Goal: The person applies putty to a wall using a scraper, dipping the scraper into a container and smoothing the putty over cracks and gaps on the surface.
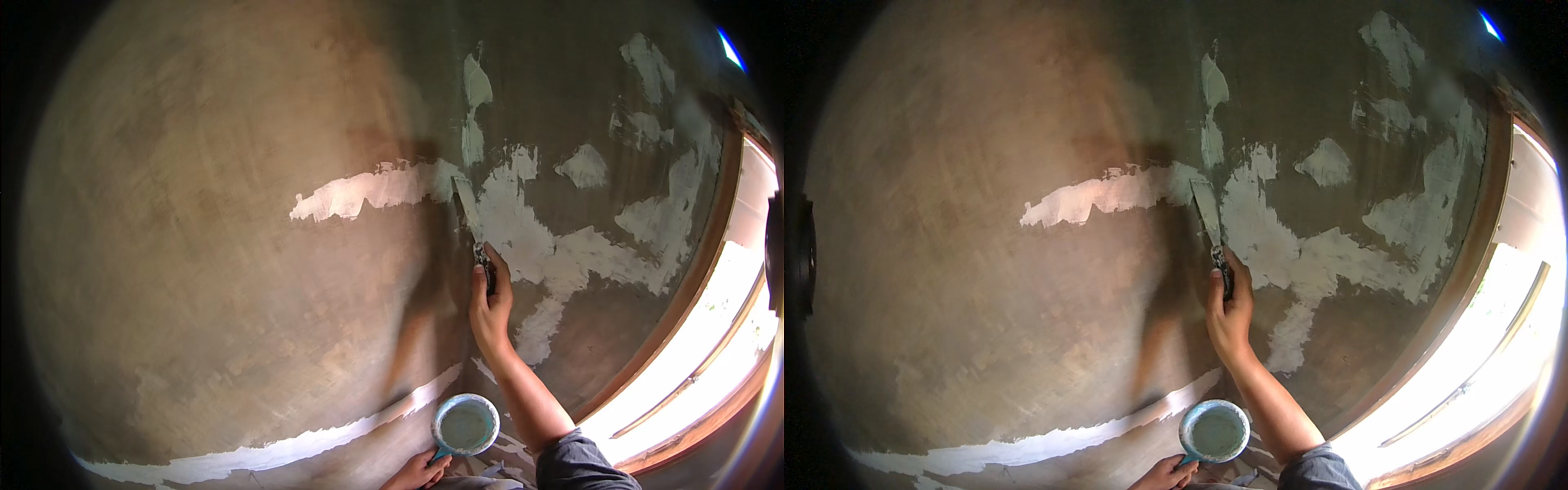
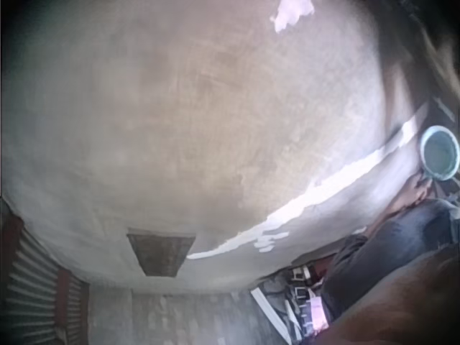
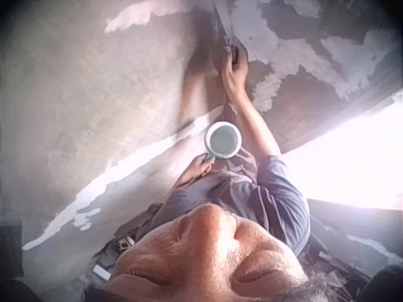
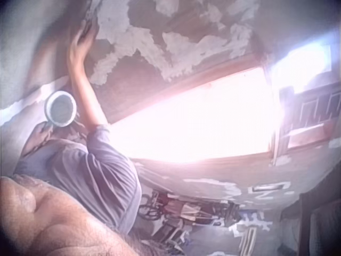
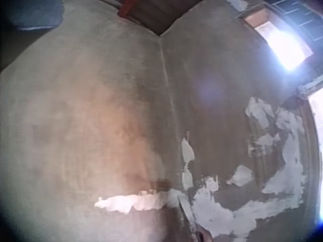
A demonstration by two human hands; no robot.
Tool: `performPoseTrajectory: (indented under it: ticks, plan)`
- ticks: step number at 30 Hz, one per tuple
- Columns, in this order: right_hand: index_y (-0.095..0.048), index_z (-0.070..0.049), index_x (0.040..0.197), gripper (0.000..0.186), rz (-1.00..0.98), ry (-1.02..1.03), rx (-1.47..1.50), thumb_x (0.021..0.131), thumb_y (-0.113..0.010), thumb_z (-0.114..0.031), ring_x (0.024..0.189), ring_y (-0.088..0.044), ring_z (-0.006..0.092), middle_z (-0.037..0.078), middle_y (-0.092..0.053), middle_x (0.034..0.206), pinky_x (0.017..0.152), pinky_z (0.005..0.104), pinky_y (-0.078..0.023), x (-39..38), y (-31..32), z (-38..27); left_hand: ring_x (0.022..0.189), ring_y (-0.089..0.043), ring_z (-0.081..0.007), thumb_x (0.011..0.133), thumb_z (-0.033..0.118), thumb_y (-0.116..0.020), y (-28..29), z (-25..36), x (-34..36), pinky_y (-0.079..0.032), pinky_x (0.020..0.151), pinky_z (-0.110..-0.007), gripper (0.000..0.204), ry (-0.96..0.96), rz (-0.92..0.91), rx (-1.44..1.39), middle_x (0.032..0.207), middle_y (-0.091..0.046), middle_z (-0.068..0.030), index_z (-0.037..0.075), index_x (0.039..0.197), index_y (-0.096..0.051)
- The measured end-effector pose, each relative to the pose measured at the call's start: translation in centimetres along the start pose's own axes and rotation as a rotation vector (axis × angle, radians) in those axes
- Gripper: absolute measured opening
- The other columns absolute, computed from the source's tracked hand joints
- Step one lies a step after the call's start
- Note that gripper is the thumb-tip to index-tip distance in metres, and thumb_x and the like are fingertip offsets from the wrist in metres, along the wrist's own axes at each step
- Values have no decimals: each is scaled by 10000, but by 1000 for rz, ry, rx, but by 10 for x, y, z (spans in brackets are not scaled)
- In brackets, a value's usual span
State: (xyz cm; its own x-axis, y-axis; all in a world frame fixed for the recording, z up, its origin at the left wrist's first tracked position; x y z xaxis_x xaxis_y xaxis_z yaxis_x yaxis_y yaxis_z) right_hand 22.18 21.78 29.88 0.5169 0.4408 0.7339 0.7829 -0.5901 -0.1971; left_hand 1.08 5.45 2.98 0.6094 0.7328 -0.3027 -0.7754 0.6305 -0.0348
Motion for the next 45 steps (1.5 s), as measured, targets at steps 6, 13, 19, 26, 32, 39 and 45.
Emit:
performPoseTrajectory:
  ticks: [6,13,19,26,32,39,45]
  plan:
    - [-541,9,1370,365,0,26,-35,1034,-561,-132,1113,-597,241,168,-617,1218,996,338,-443,18,-9,3,445,-448,-76,1071,321,-516,1,-2,-1,-354,423,-256,295,-16,-1,-5,575,-533,9,63,946,-583]
    - [-550,26,1328,333,-53,93,-171,1013,-561,-82,1102,-622,327,221,-618,1200,986,374,-465,-18,-3,14,442,-445,-78,1067,282,-531,1,-13,3,-358,425,-258,262,16,2,-59,572,-533,5,51,959,-590]
    - [-553,1,1331,340,25,184,-132,1000,-585,-68,900,-588,258,165,-597,1034,858,336,-483,22,-4,-16,440,-442,-79,1072,287,-521,0,-24,8,-358,425,-260,272,-29,-4,-27,565,-530,3,50,962,-594]
    - [-552,8,1343,335,-86,124,-156,1016,-559,-67,1072,-603,196,152,-634,1185,964,296,-450,-10,-3,22,430,-429,-78,1075,294,-512,-3,-29,11,-345,417,-260,271,-25,27,-36,560,-519,6,61,961,-590]
    - [-544,11,1344,339,-23,152,-167,1020,-559,-88,1119,-613,214,165,-642,1225,977,313,-458,8,2,10,422,-417,-77,1076,290,-509,-5,-14,3,-336,409,-262,264,-6,-10,-44,566,-520,9,64,964,-588]
    - [-524,9,1343,347,-140,189,-187,1002,-564,-42,946,-598,228,164,-606,1072,868,319,-478,-32,-13,31,412,-422,-82,1076,270,-501,-3,-28,15,-339,403,-261,241,-123,16,69,548,-512,8,76,957,-577]
    - [-509,17,1331,337,-94,193,-223,1000,-554,-23,995,-619,278,193,-604,1139,903,340,-484,-18,-11,26,422,-431,-84,1075,269,-505,-5,-26,8,-343,404,-263,239,24,-2,-17,564,-524,5,69,970,-580]
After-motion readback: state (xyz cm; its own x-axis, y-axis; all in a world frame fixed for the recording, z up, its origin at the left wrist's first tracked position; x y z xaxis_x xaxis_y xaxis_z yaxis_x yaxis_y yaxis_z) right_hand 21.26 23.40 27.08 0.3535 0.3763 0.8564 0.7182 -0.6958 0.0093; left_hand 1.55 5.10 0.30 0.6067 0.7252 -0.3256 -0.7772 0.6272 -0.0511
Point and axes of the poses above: each hand's wrist, its own x-axis towards the middle knuckle, its own y-axis out of the back of the hand, z = x × y, the point moved 8 cm from there along x, towards the middle knuckle
